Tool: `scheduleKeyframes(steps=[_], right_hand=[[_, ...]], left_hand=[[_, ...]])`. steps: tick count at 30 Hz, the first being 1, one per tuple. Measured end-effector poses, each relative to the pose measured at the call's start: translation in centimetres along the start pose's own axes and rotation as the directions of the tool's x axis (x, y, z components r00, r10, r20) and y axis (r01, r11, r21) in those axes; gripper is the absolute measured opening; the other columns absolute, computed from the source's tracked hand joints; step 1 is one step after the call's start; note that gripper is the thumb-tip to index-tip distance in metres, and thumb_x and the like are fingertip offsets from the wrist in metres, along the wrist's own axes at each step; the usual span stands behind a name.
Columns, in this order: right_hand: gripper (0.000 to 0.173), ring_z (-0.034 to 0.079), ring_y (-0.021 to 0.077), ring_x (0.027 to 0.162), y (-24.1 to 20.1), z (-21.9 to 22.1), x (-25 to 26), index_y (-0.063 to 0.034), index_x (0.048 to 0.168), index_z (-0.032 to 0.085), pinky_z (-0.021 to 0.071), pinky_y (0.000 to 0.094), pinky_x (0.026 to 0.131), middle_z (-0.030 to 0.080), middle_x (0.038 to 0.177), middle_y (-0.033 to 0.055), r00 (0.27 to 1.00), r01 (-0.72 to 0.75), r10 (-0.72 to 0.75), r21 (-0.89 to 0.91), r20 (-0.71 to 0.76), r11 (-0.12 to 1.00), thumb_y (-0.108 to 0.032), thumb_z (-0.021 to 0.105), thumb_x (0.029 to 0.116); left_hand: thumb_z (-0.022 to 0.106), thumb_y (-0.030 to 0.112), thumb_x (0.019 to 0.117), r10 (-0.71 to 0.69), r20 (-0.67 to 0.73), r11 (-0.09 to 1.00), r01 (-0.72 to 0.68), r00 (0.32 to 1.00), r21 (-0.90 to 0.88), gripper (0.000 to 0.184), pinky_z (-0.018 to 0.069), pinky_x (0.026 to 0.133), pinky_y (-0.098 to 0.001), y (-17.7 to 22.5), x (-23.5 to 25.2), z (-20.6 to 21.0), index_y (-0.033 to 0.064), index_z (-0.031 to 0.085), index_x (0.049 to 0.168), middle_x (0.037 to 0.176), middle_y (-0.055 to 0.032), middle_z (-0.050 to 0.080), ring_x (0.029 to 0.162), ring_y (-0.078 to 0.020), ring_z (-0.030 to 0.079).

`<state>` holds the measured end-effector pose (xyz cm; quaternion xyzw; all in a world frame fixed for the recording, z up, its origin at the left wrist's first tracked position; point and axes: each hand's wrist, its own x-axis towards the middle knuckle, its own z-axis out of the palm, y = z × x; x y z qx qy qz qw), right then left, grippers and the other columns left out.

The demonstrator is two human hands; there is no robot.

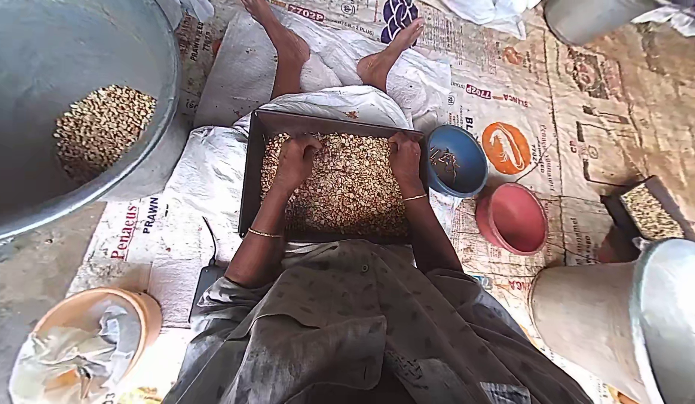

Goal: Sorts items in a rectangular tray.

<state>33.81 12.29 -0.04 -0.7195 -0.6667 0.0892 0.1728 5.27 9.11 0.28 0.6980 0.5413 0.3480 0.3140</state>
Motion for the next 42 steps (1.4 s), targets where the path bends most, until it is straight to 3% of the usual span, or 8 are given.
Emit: scheduleKeyframes(steps=[4, 9, 16, 22, 26, 30, 35, 42], right_hand=[[0.028, 0.067, 0.0426, 0.112, 1.6, -0.1, -0.5, 0.0056, 0.118, 0.069, 0.0478, 0.0572, 0.102, 0.070, 0.117, 0.0272, 0.995, 0.072, -0.062, 0.131, -0.079, 0.989, -0.010, 0.049, 0.1049], [0.023, 0.069, 0.0193, 0.076, 2.0, -1.8, -1.4, 0.0040, 0.114, 0.068, 0.0604, 0.0382, 0.072, 0.071, 0.098, 0.0147, 0.999, 0.018, -0.028, 0.494, 0.014, 0.869, -0.013, 0.061, 0.1010], [0.038, 0.072, 0.0183, 0.089, 0.0, -4.9, 0.0, -0.0026, 0.119, 0.047, 0.0611, 0.0331, 0.085, 0.067, 0.096, 0.0095, 0.841, 0.035, 0.534, 0.976, 0.087, -0.214, -0.034, 0.027, 0.1145], [0.015, 0.071, 0.0141, 0.073, -9.7, 1.1, 0.3, 0.0025, 0.107, 0.064, 0.0626, 0.0310, 0.068, 0.072, 0.091, 0.0065, 0.977, -0.023, -0.180, 0.890, 0.118, 0.455, -0.003, 0.052, 0.1029], [0.029, 0.070, 0.0263, 0.105, -16.0, 4.9, 0.6, -0.0012, 0.126, 0.069, 0.0550, 0.0410, 0.094, 0.071, 0.118, 0.0186, 0.859, 0.341, -0.460, 0.418, 0.226, 0.842, -0.007, 0.057, 0.1008], [0.032, 0.058, 0.0392, 0.128, -18.8, 7.5, -0.4, -0.0018, 0.127, 0.070, 0.0468, 0.0500, 0.108, 0.058, 0.137, 0.0258, 0.805, 0.472, -0.455, 0.054, 0.380, 0.880, -0.003, 0.058, 0.0974], [0.026, 0.066, 0.0338, 0.118, -17.2, 6.5, 0.0, -0.0010, 0.118, 0.075, 0.0470, 0.0469, 0.107, 0.071, 0.123, 0.0197, 0.874, 0.346, -0.403, 0.235, 0.273, 0.908, -0.003, 0.055, 0.1003], [0.018, 0.063, 0.0089, 0.064, -13.3, 3.6, 0.2, 0.0017, 0.113, 0.070, 0.0526, 0.0240, 0.053, 0.072, 0.098, 0.0094, 0.896, -0.104, -0.269, 0.756, 0.353, 0.647, 0.000, 0.061, 0.0983]], left_hand=[[0.048, 0.002, 0.1025, -0.298, -0.261, 0.854, 0.134, 0.918, -0.502, 0.022, 0.0565, 0.081, -0.0284, -2.0, -0.7, -3.9, -0.0056, 0.065, 0.114, 0.105, -0.0107, 0.067, 0.086, -0.0095, 0.065], [0.047, 0.000, 0.1034, -0.390, -0.211, 0.777, 0.198, 0.896, -0.597, 0.021, 0.0602, 0.083, -0.0293, -3.2, -2.8, -5.8, -0.0078, 0.062, 0.116, 0.109, -0.0125, 0.068, 0.087, -0.0111, 0.070], [0.050, -0.003, 0.0994, -0.310, -0.101, 0.940, 0.288, 0.946, -0.183, 0.027, 0.0553, 0.099, -0.0468, -4.1, -1.9, -4.3, -0.0081, 0.064, 0.122, 0.124, -0.0261, 0.065, 0.109, -0.0329, 0.069], [0.050, -0.003, 0.0995, -0.252, -0.152, 0.968, 0.250, 0.956, -0.032, 0.025, 0.0500, 0.103, -0.0508, -3.9, -1.8, -3.6, -0.0094, 0.066, 0.118, 0.121, -0.0290, 0.064, 0.114, -0.0395, 0.064], [0.054, 0.004, 0.1008, -0.264, -0.098, 0.948, 0.277, 0.960, 0.159, 0.030, 0.0465, 0.107, -0.0554, -3.9, -1.6, -3.0, -0.0093, 0.063, 0.126, 0.131, -0.0322, 0.059, 0.122, -0.0459, 0.060], [0.065, 0.013, 0.0967, -0.287, 0.007, 0.936, 0.279, 0.958, 0.213, 0.045, 0.0468, 0.107, -0.0577, -4.2, -1.3, -2.4, -0.0074, 0.057, 0.136, 0.140, -0.0343, 0.050, 0.126, -0.0483, 0.056], [0.054, 0.000, 0.0984, -0.198, 0.027, 0.949, 0.185, 0.980, 0.256, 0.027, 0.0462, 0.107, -0.0567, -4.2, -1.2, -2.4, -0.0086, 0.067, 0.121, 0.130, -0.0329, 0.060, 0.122, -0.0474, 0.060], [0.053, -0.001, 0.0992, -0.215, -0.023, 0.976, 0.215, 0.976, 0.017, 0.024, 0.0480, 0.104, -0.0531, -4.4, -1.1, -2.9, -0.0087, 0.069, 0.114, 0.119, -0.0276, 0.068, 0.115, -0.0396, 0.066]])
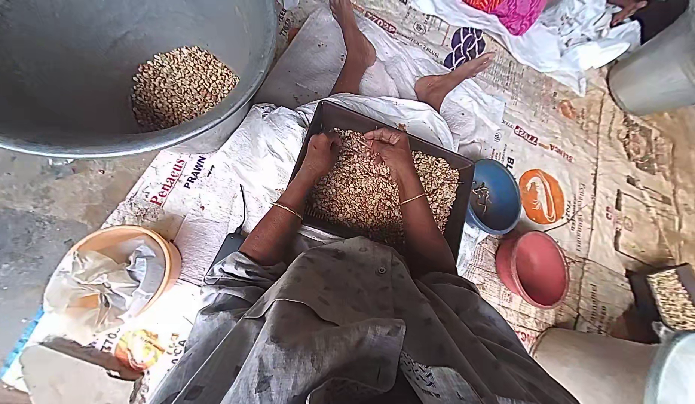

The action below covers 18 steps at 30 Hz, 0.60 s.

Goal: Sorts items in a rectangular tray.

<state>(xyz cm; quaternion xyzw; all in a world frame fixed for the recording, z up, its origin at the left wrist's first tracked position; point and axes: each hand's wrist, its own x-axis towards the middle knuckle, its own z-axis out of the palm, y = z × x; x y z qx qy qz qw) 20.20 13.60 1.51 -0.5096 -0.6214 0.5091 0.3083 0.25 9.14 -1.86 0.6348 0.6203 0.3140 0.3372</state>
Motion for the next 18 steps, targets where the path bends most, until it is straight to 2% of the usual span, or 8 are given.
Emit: scheduleKeyframes(steps=[2, 3, 5, 9, 12, 14, 16, 18], right_hand=[[0.016, 0.067, 0.0097, 0.064, -0.3, -0.4, -0.8, 0.0019, 0.112, 0.070, 0.0529, 0.0224, 0.051, 0.075, 0.096, 0.0096, 1.000, -0.012, 0.011, 0.121, 0.015, 0.993, 0.001, 0.060, 0.0986], [0.016, 0.067, 0.0092, 0.062, -0.2, -0.6, -0.9, 0.0017, 0.111, 0.071, 0.0523, 0.0217, 0.050, 0.076, 0.095, 0.0092, 1.000, -0.006, 0.003, 0.155, 0.018, 0.988, 0.002, 0.060, 0.0983], [0.015, 0.067, 0.0094, 0.062, 0.0, -0.9, -0.9, 0.0024, 0.109, 0.070, 0.0520, 0.0216, 0.049, 0.076, 0.094, 0.0098, 1.000, 0.001, -0.004, 0.172, 0.017, 0.985, 0.002, 0.060, 0.0983], [0.012, 0.065, 0.0096, 0.063, 0.8, -1.3, -0.6, 0.0035, 0.108, 0.066, 0.0541, 0.0231, 0.053, 0.070, 0.093, 0.0091, 0.999, 0.022, -0.023, 0.030, 0.032, 0.999, 0.001, 0.057, 0.0999], [0.014, 0.069, 0.0102, 0.080, 0.8, -2.0, -0.9, 0.0036, 0.106, 0.068, 0.0590, 0.0272, 0.073, 0.072, 0.098, 0.0084, 0.988, 0.109, -0.106, -0.020, 0.112, 0.994, -0.003, 0.058, 0.0994], [0.011, 0.068, 0.0071, 0.084, 0.9, -2.1, -1.1, 0.0023, 0.102, 0.072, 0.0578, 0.0262, 0.080, 0.074, 0.095, 0.0052, 0.972, 0.209, -0.210, 0.016, 0.109, 0.978, -0.003, 0.063, 0.0969], [0.008, 0.070, 0.0074, 0.077, 0.4, -1.6, -1.3, 0.0016, 0.099, 0.071, 0.0591, 0.0250, 0.071, 0.075, 0.090, 0.0041, 0.974, 0.206, -0.214, 0.101, 0.070, 0.973, 0.000, 0.064, 0.0956], [0.009, 0.072, 0.0101, 0.074, 0.2, -0.9, -1.5, 0.0027, 0.102, 0.068, 0.0600, 0.0257, 0.064, 0.075, 0.089, 0.0060, 0.987, 0.113, -0.127, 0.138, 0.097, 0.984, 0.000, 0.060, 0.0980]], left_hand=[[0.052, 0.005, 0.1033, -0.086, -0.003, 0.965, 0.083, 0.996, -0.248, 0.022, 0.0563, 0.084, -0.0403, -0.4, 0.2, -0.2, -0.0061, 0.066, 0.117, 0.107, -0.0193, 0.068, 0.090, -0.0233, 0.067], [0.052, 0.007, 0.1043, -0.107, 0.004, 0.928, 0.101, 0.994, -0.359, 0.020, 0.0559, 0.073, -0.0336, -0.7, 0.3, -0.2, -0.0052, 0.063, 0.116, 0.099, -0.0148, 0.066, 0.077, -0.0163, 0.063], [0.053, 0.006, 0.1037, -0.101, 0.030, 0.881, 0.104, 0.994, -0.462, 0.018, 0.0514, 0.066, -0.0278, -1.0, 0.3, -0.2, -0.0047, 0.063, 0.113, 0.091, -0.0102, 0.062, 0.069, -0.0103, 0.057], [0.053, 0.006, 0.1043, -0.085, 0.102, 0.882, 0.122, 0.991, -0.455, 0.017, 0.0502, 0.067, -0.0239, -0.8, 0.0, -0.4, -0.0041, 0.064, 0.112, 0.093, -0.0079, 0.062, 0.070, -0.0067, 0.056], [0.055, 0.005, 0.1010, -0.026, 0.055, 0.880, 0.049, 0.998, -0.473, 0.014, 0.0483, 0.066, -0.0230, -0.8, 0.0, -0.3, -0.0033, 0.066, 0.104, 0.089, -0.0054, 0.061, 0.070, -0.0056, 0.054], [0.057, 0.006, 0.0987, 0.059, 0.011, 0.885, -0.048, 0.998, -0.464, 0.013, 0.0508, 0.077, -0.0240, -1.1, 0.1, -0.3, -0.0021, 0.068, 0.099, 0.098, -0.0068, 0.061, 0.084, -0.0078, 0.058], [0.058, 0.005, 0.0964, 0.151, -0.024, 0.883, -0.146, 0.988, -0.446, 0.015, 0.0467, 0.091, -0.0303, -1.1, 0.2, -0.4, -0.0033, 0.070, 0.097, 0.105, -0.0115, 0.063, 0.100, -0.0140, 0.057], [0.059, 0.006, 0.0980, 0.220, -0.021, 0.891, -0.210, 0.975, -0.404, 0.014, 0.0507, 0.084, -0.0241, -1.0, 0.0, -0.3, -0.0023, 0.070, 0.098, 0.097, -0.0071, 0.066, 0.090, -0.0063, 0.060]])
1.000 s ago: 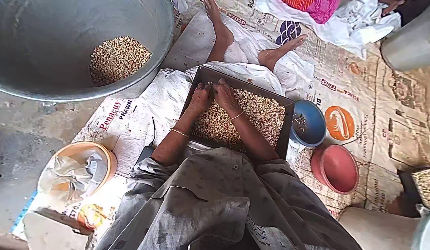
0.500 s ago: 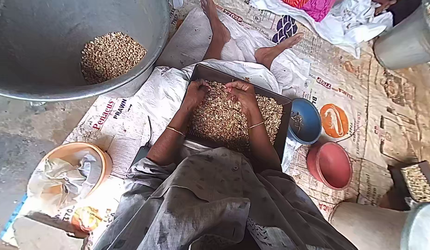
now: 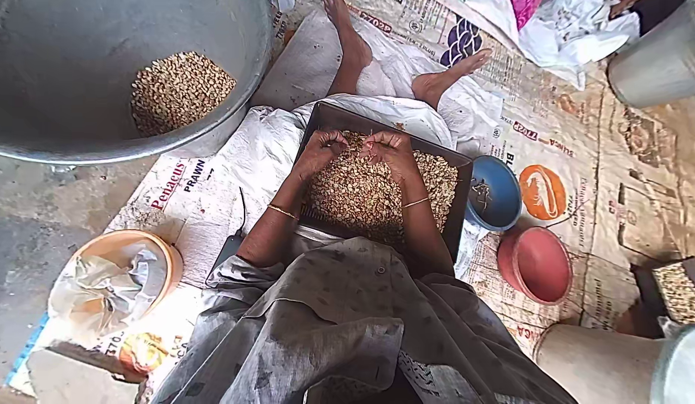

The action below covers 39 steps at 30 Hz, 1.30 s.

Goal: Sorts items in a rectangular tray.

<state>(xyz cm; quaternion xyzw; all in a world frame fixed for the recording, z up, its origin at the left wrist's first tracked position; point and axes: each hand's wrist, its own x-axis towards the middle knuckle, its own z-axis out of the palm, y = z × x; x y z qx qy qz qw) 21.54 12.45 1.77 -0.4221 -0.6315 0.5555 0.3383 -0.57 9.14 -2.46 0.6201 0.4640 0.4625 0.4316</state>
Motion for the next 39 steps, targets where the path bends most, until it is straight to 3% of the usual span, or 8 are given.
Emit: scheduleKeyframes(steps=[3, 8, 16, 25, 30, 33, 36, 39], right_hand=[[0.017, 0.073, 0.0126, 0.076, 0.1, 1.4, -0.1, 0.0039, 0.108, 0.067, 0.0623, 0.0292, 0.070, 0.074, 0.090, 0.0061, 0.991, -0.101, 0.099, 0.016, 0.092, 0.995, -0.011, 0.060, 0.1027], [0.009, 0.072, 0.0130, 0.068, 0.5, 2.0, 0.0, 0.0059, 0.102, 0.065, 0.0637, 0.0288, 0.068, 0.073, 0.083, 0.0060, 0.988, -0.145, 0.142, 0.066, 0.053, 0.987, 0.007, 0.065, 0.0931], [0.017, 0.073, 0.0144, 0.072, 0.0, -0.8, -0.3, -0.0029, 0.094, 0.068, 0.0628, 0.0282, 0.068, 0.075, 0.085, 0.0063, 0.990, -0.067, 0.110, 0.395, -0.087, 0.916, 0.004, 0.054, 0.0995], [0.010, 0.075, 0.0143, 0.073, -0.8, -3.4, -5.8, 0.0056, 0.103, 0.067, 0.0657, 0.0318, 0.073, 0.074, 0.088, 0.0074, 0.983, -0.095, 0.079, -0.096, -0.164, 0.991, 0.008, 0.064, 0.0941], [0.014, 0.075, 0.0168, 0.079, -0.9, -12.7, -9.1, 0.0059, 0.110, 0.062, 0.0660, 0.0348, 0.076, 0.073, 0.094, 0.0071, 0.762, 0.036, -0.083, -0.086, -0.642, 0.996, 0.006, 0.060, 0.0957], [0.039, 0.070, 0.0192, 0.101, 0.0, -17.0, -11.6, 0.0116, 0.134, 0.052, 0.0585, 0.0313, 0.091, 0.064, 0.119, 0.0207, 0.553, -0.285, -0.039, -0.233, -0.833, 0.930, -0.002, 0.062, 0.0988], [0.067, 0.048, 0.0439, 0.140, 1.0, -18.2, -13.9, 0.0134, 0.148, 0.041, 0.0341, 0.0495, 0.119, 0.049, 0.146, 0.0367, 0.517, -0.631, -0.004, -0.384, -0.856, 0.674, -0.020, 0.068, 0.0972], [0.045, 0.058, 0.0382, 0.129, 1.8, -16.4, -14.0, 0.0111, 0.136, 0.058, 0.0422, 0.0463, 0.112, 0.060, 0.135, 0.0320, 0.569, -0.569, -0.035, -0.424, -0.822, 0.705, -0.016, 0.063, 0.1003]], left_hand=[[0.062, 0.004, 0.0978, 0.054, 0.060, 0.999, -0.054, 0.997, 0.006, 0.013, 0.0507, 0.081, -0.0235, 0.1, -0.1, 0.3, -0.0057, 0.070, 0.101, 0.093, -0.0086, 0.066, 0.083, -0.0062, 0.060], [0.064, 0.002, 0.0975, -0.037, 0.056, 0.991, 0.044, 0.998, -0.123, 0.013, 0.0580, 0.067, -0.0221, 0.9, -0.5, 0.9, -0.0050, 0.071, 0.105, 0.085, -0.0055, 0.072, 0.068, -0.0049, 0.067], [0.052, 0.007, 0.1038, -0.099, -0.037, 0.990, 0.102, 0.994, 0.096, 0.025, 0.0594, 0.083, -0.0388, 0.3, -0.2, 0.5, -0.0068, 0.067, 0.119, 0.103, -0.0191, 0.072, 0.085, -0.0218, 0.072], [0.052, 0.006, 0.1033, -0.090, -0.009, 0.985, 0.090, 0.996, 0.144, 0.025, 0.0584, 0.085, -0.0424, 0.8, -0.3, 0.5, -0.0068, 0.067, 0.119, 0.106, -0.0215, 0.071, 0.088, -0.0262, 0.071], [0.053, 0.005, 0.1025, -0.076, -0.025, 0.978, 0.080, 0.997, 0.193, 0.025, 0.0563, 0.089, -0.0436, 1.0, -0.4, 0.4, -0.0057, 0.068, 0.118, 0.105, -0.0211, 0.072, 0.093, -0.0274, 0.071], [0.054, 0.002, 0.1004, 0.017, -0.044, 0.948, -0.002, 0.999, 0.317, 0.024, 0.0509, 0.102, -0.0485, 0.9, -0.4, 0.7, -0.0079, 0.069, 0.117, 0.115, -0.0252, 0.071, 0.110, -0.0353, 0.069], [0.056, 0.000, 0.0986, 0.074, -0.007, 0.889, -0.063, 0.997, 0.454, 0.023, 0.0460, 0.109, -0.0523, 0.5, -0.2, 1.0, -0.0101, 0.071, 0.114, 0.120, -0.0294, 0.068, 0.119, -0.0432, 0.063], [0.055, 0.004, 0.0998, -0.028, 0.072, 0.826, -0.018, 0.997, 0.564, 0.027, 0.0411, 0.113, -0.0545, 0.2, -0.1, 1.1, -0.0079, 0.069, 0.119, 0.130, -0.0306, 0.062, 0.129, -0.0458, 0.056]])
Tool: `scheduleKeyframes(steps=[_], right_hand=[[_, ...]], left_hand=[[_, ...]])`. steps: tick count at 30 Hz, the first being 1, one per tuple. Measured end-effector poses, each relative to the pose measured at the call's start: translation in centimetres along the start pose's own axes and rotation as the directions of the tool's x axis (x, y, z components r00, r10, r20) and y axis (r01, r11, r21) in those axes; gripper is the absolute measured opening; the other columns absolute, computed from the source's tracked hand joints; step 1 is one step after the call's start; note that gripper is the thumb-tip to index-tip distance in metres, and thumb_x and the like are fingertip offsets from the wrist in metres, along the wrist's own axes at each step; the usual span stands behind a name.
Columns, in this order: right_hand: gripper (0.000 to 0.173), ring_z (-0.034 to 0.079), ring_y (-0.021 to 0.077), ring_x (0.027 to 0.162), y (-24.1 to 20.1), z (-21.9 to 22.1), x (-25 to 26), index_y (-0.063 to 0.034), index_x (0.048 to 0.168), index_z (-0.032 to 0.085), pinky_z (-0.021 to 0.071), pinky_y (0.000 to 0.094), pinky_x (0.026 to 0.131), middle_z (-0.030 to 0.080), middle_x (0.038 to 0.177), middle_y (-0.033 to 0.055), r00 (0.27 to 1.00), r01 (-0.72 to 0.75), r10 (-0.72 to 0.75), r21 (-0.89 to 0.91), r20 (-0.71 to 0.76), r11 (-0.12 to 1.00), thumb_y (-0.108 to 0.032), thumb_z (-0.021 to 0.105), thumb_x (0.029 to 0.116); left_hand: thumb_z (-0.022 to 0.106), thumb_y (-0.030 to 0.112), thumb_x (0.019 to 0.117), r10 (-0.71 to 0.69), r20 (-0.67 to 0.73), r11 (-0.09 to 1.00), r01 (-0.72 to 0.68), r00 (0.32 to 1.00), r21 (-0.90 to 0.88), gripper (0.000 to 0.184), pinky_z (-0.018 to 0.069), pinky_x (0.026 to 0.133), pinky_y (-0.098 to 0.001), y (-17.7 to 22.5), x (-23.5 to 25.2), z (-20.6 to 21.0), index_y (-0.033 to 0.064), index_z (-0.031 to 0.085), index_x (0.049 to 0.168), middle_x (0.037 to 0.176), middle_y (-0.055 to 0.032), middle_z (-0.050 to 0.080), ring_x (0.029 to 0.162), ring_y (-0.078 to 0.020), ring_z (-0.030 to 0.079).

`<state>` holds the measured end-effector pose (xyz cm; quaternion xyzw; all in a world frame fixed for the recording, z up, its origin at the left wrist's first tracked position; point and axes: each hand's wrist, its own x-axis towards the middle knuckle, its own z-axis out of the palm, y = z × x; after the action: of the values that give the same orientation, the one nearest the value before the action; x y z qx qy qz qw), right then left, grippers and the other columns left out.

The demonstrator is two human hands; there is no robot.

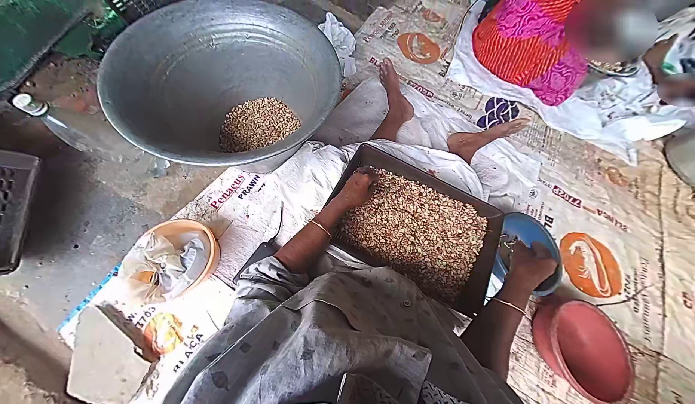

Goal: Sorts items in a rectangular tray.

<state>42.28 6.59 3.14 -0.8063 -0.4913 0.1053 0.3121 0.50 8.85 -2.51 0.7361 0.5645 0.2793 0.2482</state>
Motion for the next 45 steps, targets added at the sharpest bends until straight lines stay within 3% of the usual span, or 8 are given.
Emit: scheduleKeyframes(steps=[9, 14, 20, 25, 32, 39, 42, 45], right_hand=[[0.026, 0.069, 0.0300, 0.107, -8.3, 4.3, -4.5, 0.0041, 0.120, 0.068, 0.0536, 0.0467, 0.098, 0.070, 0.118, 0.0221, 0.894, 0.365, -0.421, 0.296, 0.155, 0.883, -0.008, 0.052, 0.1044], [0.026, 0.071, 0.0207, 0.098, -13.7, 8.5, -6.8, 0.0052, 0.123, 0.064, 0.0597, 0.0369, 0.088, 0.069, 0.116, 0.0185, 0.724, 0.258, -0.531, 0.542, 0.441, 0.800, -0.002, 0.047, 0.1044], [0.019, 0.070, 0.0281, 0.093, -17.5, 14.0, -8.5, 0.0027, 0.107, 0.072, 0.0542, 0.0451, 0.088, 0.072, 0.101, 0.0185, 0.575, 0.507, -0.581, 0.307, 0.577, 0.806, -0.011, 0.061, 0.1001], [0.023, 0.065, 0.0416, 0.114, -17.0, 16.3, -10.8, 0.0029, 0.114, 0.070, 0.0523, 0.0537, 0.097, 0.067, 0.119, 0.0251, 0.563, 0.688, -0.602, 0.083, 0.566, 0.721, -0.013, 0.063, 0.0988], [0.015, 0.064, 0.0128, 0.070, -15.1, 15.7, -7.9, 0.0022, 0.109, 0.069, 0.0571, 0.0297, 0.066, 0.069, 0.092, 0.0101, 0.659, 0.083, -0.441, 0.524, 0.610, 0.848, 0.001, 0.062, 0.0963], [0.022, 0.068, 0.0117, 0.075, -14.6, 12.9, -4.4, -0.0108, 0.095, 0.061, 0.0563, 0.0246, 0.064, 0.070, 0.088, 0.0032, 0.741, -0.539, -0.280, 0.789, 0.610, 0.295, -0.008, 0.042, 0.1054], [0.020, 0.062, 0.0075, 0.062, -16.0, 13.7, -3.9, -0.0098, 0.098, 0.058, 0.0495, 0.0207, 0.052, 0.067, 0.082, 0.0005, 0.752, -0.436, -0.219, 0.718, 0.622, 0.542, -0.013, 0.040, 0.1068], [0.020, 0.053, 0.0059, 0.056, -17.3, 15.7, -3.8, -0.0025, 0.100, 0.069, 0.0453, 0.0209, 0.052, 0.060, 0.073, 0.0004, 0.767, 0.067, -0.351, 0.477, 0.537, 0.876, -0.012, 0.053, 0.1054]], left_hand=[[0.056, -0.004, 0.0960, -0.027, -0.037, 0.999, 0.026, 0.999, -0.027, 0.027, 0.0450, 0.110, -0.0529, -0.3, -0.2, 0.3, -0.0076, 0.070, 0.119, 0.129, -0.0305, 0.062, 0.125, -0.0450, 0.059], [0.056, -0.005, 0.0961, -0.185, -0.055, 0.983, 0.184, 0.981, -0.025, 0.032, 0.0449, 0.110, -0.0563, 0.1, 0.1, -0.3, -0.0075, 0.066, 0.126, 0.134, -0.0315, 0.060, 0.125, -0.0462, 0.059], [0.053, -0.004, 0.0980, -0.210, 0.007, 0.978, 0.210, 0.978, -0.005, 0.030, 0.0442, 0.108, -0.0595, 0.2, 0.2, -0.5, -0.0085, 0.066, 0.124, 0.131, -0.0333, 0.061, 0.123, -0.0491, 0.059], [0.055, -0.003, 0.0964, -0.153, 0.000, 0.987, 0.153, 0.988, -0.043, 0.024, 0.0451, 0.108, -0.0562, 0.1, 0.2, -0.6, -0.0100, 0.068, 0.115, 0.126, -0.0306, 0.064, 0.123, -0.0457, 0.061], [0.058, -0.004, 0.0950, 0.052, 0.072, 0.993, -0.044, 0.996, -0.108, 0.021, 0.0472, 0.105, -0.0553, 0.1, 0.1, 0.4, -0.0079, 0.069, 0.113, 0.120, -0.0293, 0.065, 0.117, -0.0460, 0.061], [0.049, 0.002, 0.1027, -0.028, 0.058, 0.999, 0.029, 0.998, -0.016, 0.025, 0.0479, 0.105, -0.0559, 0.3, 0.4, 1.0, -0.0090, 0.066, 0.117, 0.126, -0.0317, 0.061, 0.118, -0.0469, 0.061], [0.053, 0.000, 0.1001, -0.059, 0.053, 0.998, 0.059, 0.997, 0.014, 0.027, 0.0485, 0.104, -0.0572, 0.7, 0.4, 1.0, -0.0097, 0.065, 0.122, 0.129, -0.0341, 0.058, 0.119, -0.0492, 0.060], [0.052, 0.003, 0.1018, -0.070, 0.078, 0.996, 0.066, 0.995, 0.056, 0.024, 0.0509, 0.099, -0.0582, 1.1, 0.5, 1.2, -0.0091, 0.066, 0.118, 0.126, -0.0330, 0.058, 0.112, -0.0488, 0.063]])
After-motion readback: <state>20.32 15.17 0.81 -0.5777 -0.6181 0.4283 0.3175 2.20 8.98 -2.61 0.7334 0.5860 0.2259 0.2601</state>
